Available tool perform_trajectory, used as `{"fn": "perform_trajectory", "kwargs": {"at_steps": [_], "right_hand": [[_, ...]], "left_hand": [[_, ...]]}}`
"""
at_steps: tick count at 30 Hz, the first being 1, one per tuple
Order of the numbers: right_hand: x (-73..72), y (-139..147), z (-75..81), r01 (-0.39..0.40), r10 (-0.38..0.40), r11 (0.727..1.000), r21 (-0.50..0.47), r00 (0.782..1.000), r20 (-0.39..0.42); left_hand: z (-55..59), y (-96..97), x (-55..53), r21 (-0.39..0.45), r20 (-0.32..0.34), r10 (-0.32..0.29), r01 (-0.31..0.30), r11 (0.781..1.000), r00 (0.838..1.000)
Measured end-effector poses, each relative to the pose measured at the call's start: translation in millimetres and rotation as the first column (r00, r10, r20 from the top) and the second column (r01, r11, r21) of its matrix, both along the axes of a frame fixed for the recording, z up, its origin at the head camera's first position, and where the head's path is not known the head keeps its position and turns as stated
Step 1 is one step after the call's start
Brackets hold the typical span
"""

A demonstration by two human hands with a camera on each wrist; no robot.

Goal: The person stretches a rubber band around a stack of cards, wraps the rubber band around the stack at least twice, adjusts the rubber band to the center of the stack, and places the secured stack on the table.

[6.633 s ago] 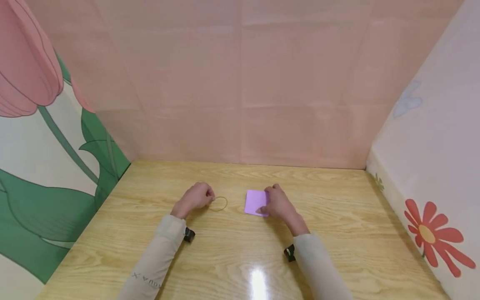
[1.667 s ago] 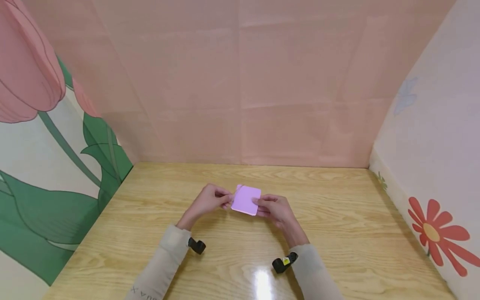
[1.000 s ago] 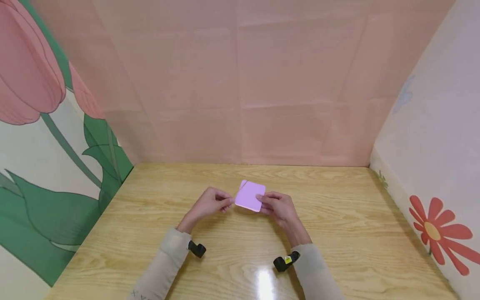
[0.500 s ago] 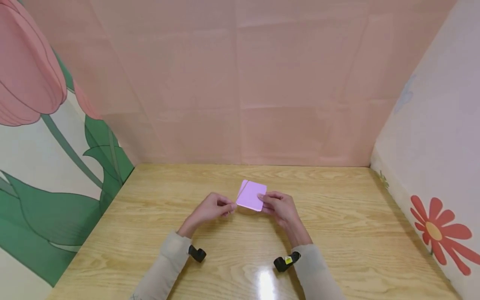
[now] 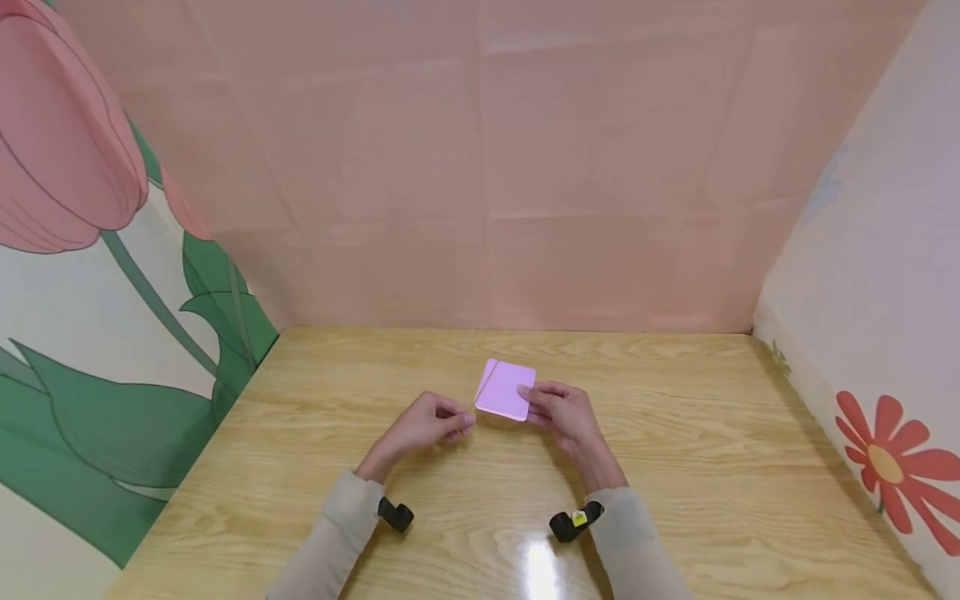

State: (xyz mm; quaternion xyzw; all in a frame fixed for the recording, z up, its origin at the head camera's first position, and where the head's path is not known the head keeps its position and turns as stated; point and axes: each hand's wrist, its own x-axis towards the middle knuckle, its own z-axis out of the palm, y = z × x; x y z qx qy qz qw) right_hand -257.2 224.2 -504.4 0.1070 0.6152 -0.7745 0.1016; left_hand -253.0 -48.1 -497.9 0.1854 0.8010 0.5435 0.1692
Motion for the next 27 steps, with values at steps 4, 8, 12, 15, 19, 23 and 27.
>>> {"fn": "perform_trajectory", "kwargs": {"at_steps": [4,8,12,15,19,23,27], "right_hand": [[-0.3,0.3,-0.2,-0.001,0.001,1.0,-0.004,1.0,-0.002],[-0.5,0.3,0.4,0.001,-0.001,1.0,-0.01,1.0,-0.007],[-0.1,1.1,2.2,0.001,-0.001,1.0,0.003,1.0,-0.003],[0.4,1.6,3.6,0.0,0.0,1.0,0.013,1.0,0.002],[1.2,1.7,5.0,0.005,-0.005,1.0,0.008,1.0,0.006],[1.5,3.4,4.5,0.011,-0.011,1.0,0.005,1.0,0.008],[1.6,5.2,3.3,0.024,-0.025,0.999,0.023,1.0,0.01]], "left_hand": [[-1.1,1.8,1.7,0.009,0.018,-0.008,0.008,1.0,1.0],[-1.5,5.5,4.4,0.039,0.066,0.006,-0.009,0.999,0.998],[-2.0,9.6,7.0,0.057,0.118,0.033,-0.04,0.998,0.992],[-2.2,11.8,8.4,0.053,0.146,0.053,-0.062,0.997,0.988],[-3.6,13.6,9.3,0.066,0.168,0.066,-0.078,0.995,0.984],[-6.8,13.8,10.8,0.079,0.182,0.068,-0.084,0.993,0.981],[-9.2,12.7,12.9,0.05,0.156,0.033,-0.041,0.998,0.987]]}}
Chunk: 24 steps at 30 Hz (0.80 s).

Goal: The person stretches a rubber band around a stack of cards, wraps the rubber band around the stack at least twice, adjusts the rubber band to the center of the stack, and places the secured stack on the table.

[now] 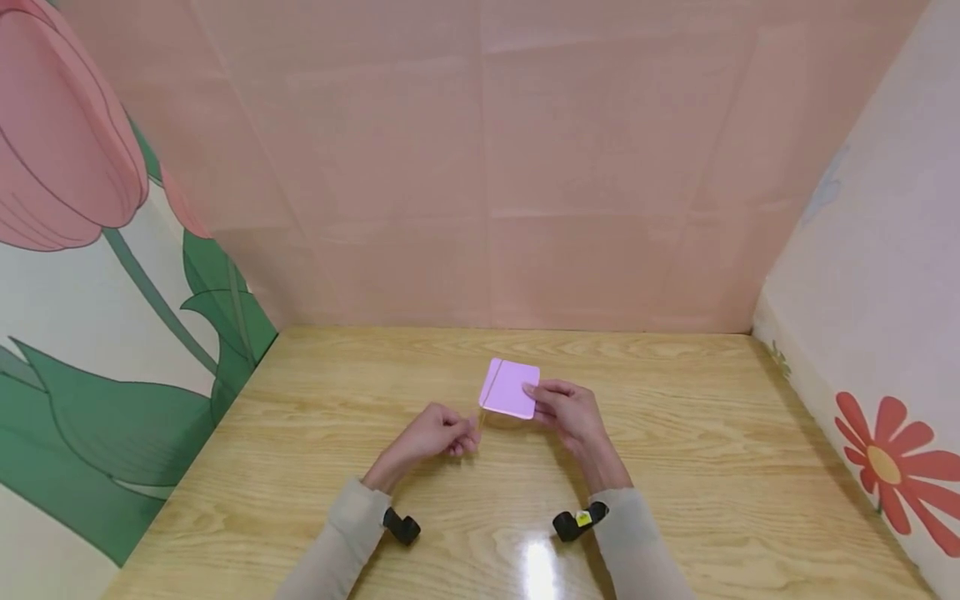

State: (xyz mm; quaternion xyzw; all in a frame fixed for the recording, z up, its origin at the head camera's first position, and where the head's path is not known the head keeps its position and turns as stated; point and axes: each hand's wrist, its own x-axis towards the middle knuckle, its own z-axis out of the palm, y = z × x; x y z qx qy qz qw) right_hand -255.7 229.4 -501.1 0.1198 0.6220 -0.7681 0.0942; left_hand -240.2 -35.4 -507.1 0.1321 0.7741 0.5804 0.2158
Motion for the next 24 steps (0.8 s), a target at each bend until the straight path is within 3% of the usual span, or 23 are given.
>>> {"fn": "perform_trajectory", "kwargs": {"at_steps": [7,13,15,17,18,20,21,22,23,24], "right_hand": [[-0.2,-0.7,-3.5,-0.014,0.014,1.0,0.004,1.0,0.01],[-0.4,-1.8,-6.2,-0.008,0.007,1.0,0.026,1.0,0.023],[0.1,-1.9,-6.3,-0.003,0.002,0.999,0.032,1.0,0.028],[0.5,-2.1,-6.1,-0.01,0.009,0.999,0.03,1.0,0.027],[0.8,-2.4,-5.9,-0.011,0.01,1.0,0.026,1.0,0.026],[1.1,-2.7,-6.2,-0.013,0.013,1.0,0.017,1.0,0.024],[1.2,-2.9,-6.4,-0.014,0.013,1.0,0.013,1.0,0.023],[1.3,-3.4,-6.7,-0.005,0.005,1.0,0.008,1.0,0.025],[1.7,-3.9,-6.8,0.001,-0.001,1.0,0.007,1.0,0.025],[2.0,-4.2,-7.1,0.006,-0.006,1.0,0.003,1.0,0.021]], "left_hand": [[5.1,-1.1,6.2,-0.094,-0.078,-0.175,0.168,0.981,0.981],[10.5,2.0,11.6,-0.125,-0.13,-0.174,0.158,0.979,0.976],[12.2,4.0,12.3,-0.17,-0.201,-0.191,0.158,0.973,0.961],[13.1,6.3,12.9,-0.219,-0.288,-0.215,0.155,0.963,0.933],[13.3,7.6,13.2,-0.253,-0.342,-0.232,0.148,0.956,0.911],[13.3,10.3,14.5,-0.338,-0.454,-0.274,0.121,0.933,0.848],[13.6,11.5,15.6,-0.38,-0.512,-0.295,0.095,0.92,0.807],[14.7,13.0,17.0,-0.425,-0.576,-0.32,0.058,0.903,0.752],[16.1,14.4,18.4,-0.469,-0.646,-0.348,0.007,0.883,0.68],[17.7,16.0,19.9,-0.504,-0.711,-0.375,-0.059,0.862,0.595]]}}
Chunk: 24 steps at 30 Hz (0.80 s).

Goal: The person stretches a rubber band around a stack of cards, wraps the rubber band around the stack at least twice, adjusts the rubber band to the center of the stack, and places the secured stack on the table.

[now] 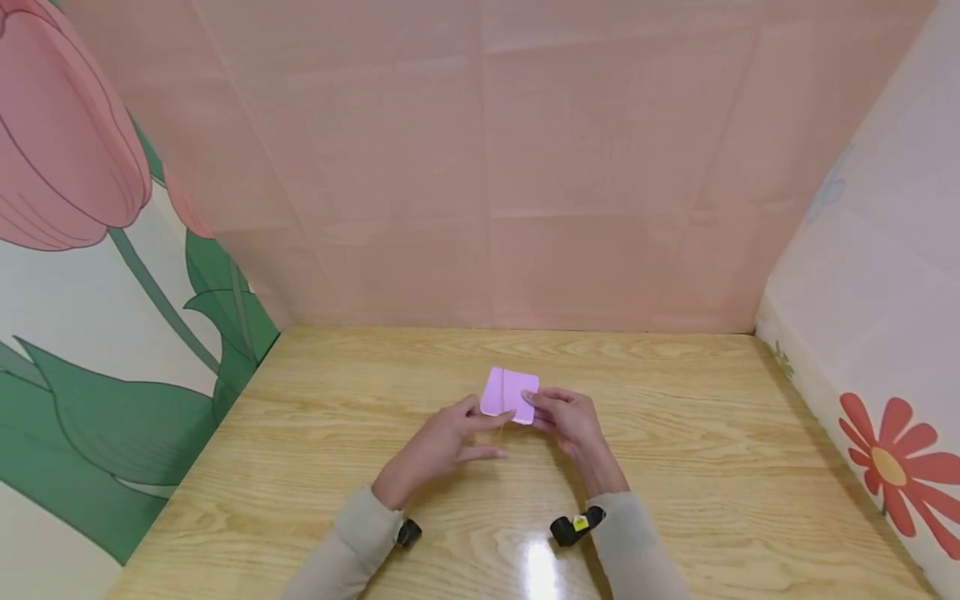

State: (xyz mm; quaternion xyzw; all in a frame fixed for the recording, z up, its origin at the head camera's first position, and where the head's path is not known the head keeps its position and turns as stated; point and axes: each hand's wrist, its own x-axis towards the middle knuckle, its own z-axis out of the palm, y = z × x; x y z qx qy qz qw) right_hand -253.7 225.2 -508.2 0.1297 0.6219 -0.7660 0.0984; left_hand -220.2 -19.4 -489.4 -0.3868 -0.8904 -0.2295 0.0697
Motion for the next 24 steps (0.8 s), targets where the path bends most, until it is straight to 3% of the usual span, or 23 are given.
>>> {"fn": "perform_trajectory", "kwargs": {"at_steps": [1,2,4,5,6,7,8,10,14,16,18,21,24], "right_hand": [[0.4,0.1,-0.4,0.005,-0.005,1.0,-0.001,1.0,-0.002],[0.5,0.2,-0.8,0.013,-0.013,1.0,0.003,1.0,-0.002],[0.6,0.3,-1.0,0.03,-0.03,1.0,0.004,1.0,-0.003],[0.7,0.2,-0.5,0.038,-0.038,0.999,0.006,0.999,-0.005],[0.6,-0.1,0.0,0.047,-0.047,0.999,0.008,0.999,-0.007],[0.6,-0.5,0.8,0.057,-0.057,0.998,0.011,0.998,-0.005],[0.5,-0.8,1.6,0.067,-0.067,0.998,0.015,0.998,-0.006],[1.1,-2.8,4.4,0.091,-0.091,0.996,0.014,0.996,-0.016],[1.6,-6.8,7.1,0.135,-0.134,0.991,0.024,0.99,-0.036],[1.8,-8.4,7.5,0.151,-0.15,0.988,0.024,0.988,-0.041],[2.0,-8.8,7.3,0.163,-0.161,0.986,0.029,0.986,-0.042],[2.1,-7.9,6.7,0.183,-0.181,0.983,0.031,0.982,-0.044],[1.9,-6.4,7.3,0.205,-0.204,0.978,0.026,0.978,-0.044]], "left_hand": [[1.9,2.0,1.5,-0.048,-0.127,0.011,-0.017,0.999,0.992],[3.3,4.0,2.4,-0.084,-0.248,0.022,-0.044,0.995,0.968],[5.5,7.7,3.7,-0.133,-0.459,0.05,-0.124,0.983,0.887],[5.7,9.3,4.1,-0.145,-0.533,0.068,-0.171,0.975,0.844],[5.9,10.6,4.4,-0.158,-0.585,0.09,-0.222,0.962,0.806],[5.9,11.9,4.8,-0.161,-0.615,0.115,-0.267,0.95,0.78],[5.4,12.9,5.1,-0.159,-0.631,0.144,-0.309,0.938,0.762],[5.7,14.3,6.9,-0.16,-0.637,0.21,-0.394,0.905,0.742],[4.5,16.9,10.1,-0.147,-0.604,0.315,-0.491,0.859,0.732],[4.4,18.0,11.9,-0.127,-0.575,0.341,-0.493,0.86,0.743],[5.7,18.9,13.7,-0.104,-0.528,0.357,-0.476,0.874,0.771],[9.3,20.0,16.1,-0.062,-0.411,0.375,-0.436,0.898,0.831],[11.4,20.1,15.9,0.025,-0.204,0.397,-0.401,0.916,0.895]]}}
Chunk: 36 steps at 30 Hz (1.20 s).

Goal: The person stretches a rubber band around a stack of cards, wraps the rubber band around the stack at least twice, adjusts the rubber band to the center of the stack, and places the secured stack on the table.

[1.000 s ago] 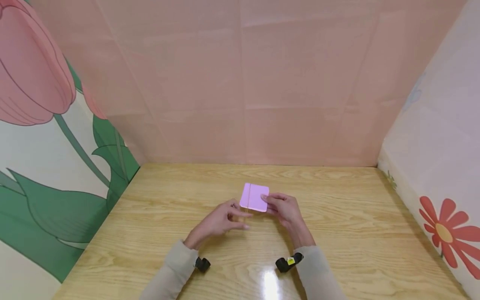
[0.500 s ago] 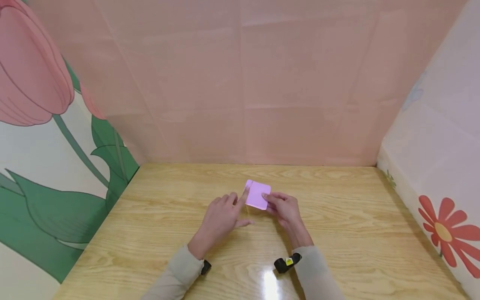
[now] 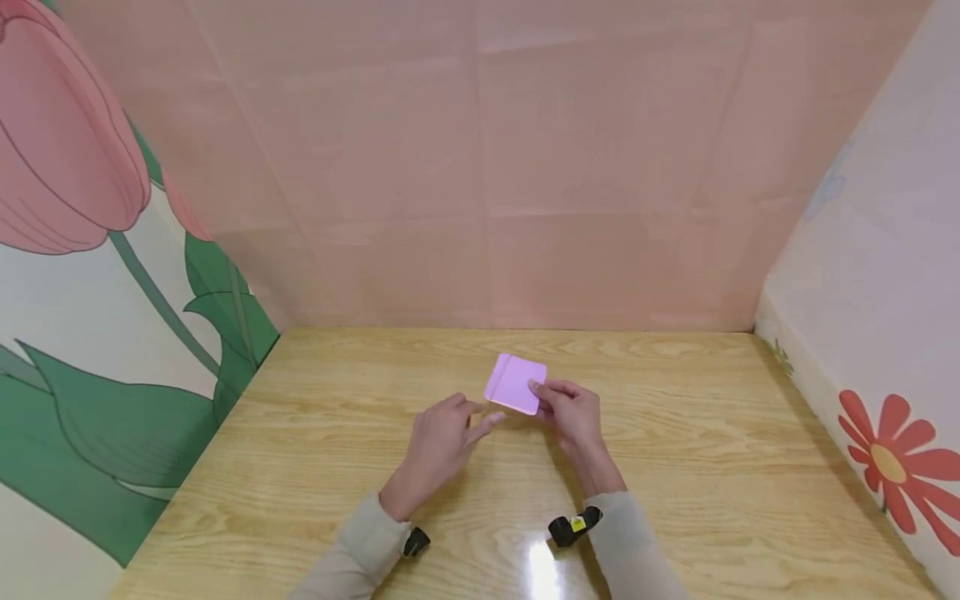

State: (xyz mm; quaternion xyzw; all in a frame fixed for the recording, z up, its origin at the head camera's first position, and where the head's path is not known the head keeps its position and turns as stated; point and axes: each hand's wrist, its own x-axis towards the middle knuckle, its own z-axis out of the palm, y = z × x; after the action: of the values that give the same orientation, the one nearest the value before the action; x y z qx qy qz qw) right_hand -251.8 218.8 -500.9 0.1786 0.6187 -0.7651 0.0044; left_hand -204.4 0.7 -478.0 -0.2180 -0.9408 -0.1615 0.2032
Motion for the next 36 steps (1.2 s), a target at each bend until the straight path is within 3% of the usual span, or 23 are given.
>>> {"fn": "perform_trajectory", "kwargs": {"at_steps": [2,4,7,11,13,15,18,25,29,36], "right_hand": [[0.1,1.0,1.2,-0.001,0.001,1.0,-0.007,1.0,0.001],[0.6,0.8,3.2,-0.006,0.006,1.0,-0.012,1.0,0.004],[2.5,0.9,6.5,-0.042,0.042,0.999,-0.014,0.999,0.004],[5.8,0.2,11.6,-0.075,0.075,0.997,-0.029,0.997,-0.008],[7.2,-0.6,14.0,-0.091,0.09,0.995,-0.047,0.996,-0.022],[8.2,-1.9,16.5,-0.12,0.118,0.991,-0.063,0.992,-0.043],[9.6,-4.0,19.9,-0.164,0.159,0.983,-0.083,0.985,-0.065],[11.3,-5.7,21.3,-0.278,0.272,0.957,-0.083,0.959,-0.077],[11.6,-6.0,18.7,-0.348,0.344,0.936,-0.046,0.936,-0.077],[12.2,-6.3,16.8,-0.422,0.424,0.905,0.043,0.903,-0.071]], "left_hand": [[-1.0,-0.5,-2.5,0.173,0.122,-0.036,0.014,0.985,0.992],[-4.2,-1.5,-6.5,0.364,0.232,-0.092,0.001,0.931,0.968],[-10.7,-3.6,-13.3,0.602,0.355,-0.197,-0.062,0.796,0.914],[-18.7,-7.4,-22.3,0.767,0.483,-0.315,-0.221,0.602,0.817],[-22.0,-9.4,-26.3,0.792,0.534,-0.361,-0.303,0.531,0.764],[-24.9,-11.2,-29.4,0.794,0.573,-0.392,-0.368,0.485,0.72],[-27.7,-13.2,-32.0,0.792,0.599,-0.43,-0.42,0.444,0.675],[-28.7,-16.5,-34.3,0.804,0.594,-0.484,-0.455,0.383,0.642],[-26.0,-18.5,-35.1,0.817,0.577,-0.495,-0.446,0.366,0.65],[-22.1,-20.6,-37.4,0.83,0.557,-0.477,-0.441,0.341,0.68]]}}
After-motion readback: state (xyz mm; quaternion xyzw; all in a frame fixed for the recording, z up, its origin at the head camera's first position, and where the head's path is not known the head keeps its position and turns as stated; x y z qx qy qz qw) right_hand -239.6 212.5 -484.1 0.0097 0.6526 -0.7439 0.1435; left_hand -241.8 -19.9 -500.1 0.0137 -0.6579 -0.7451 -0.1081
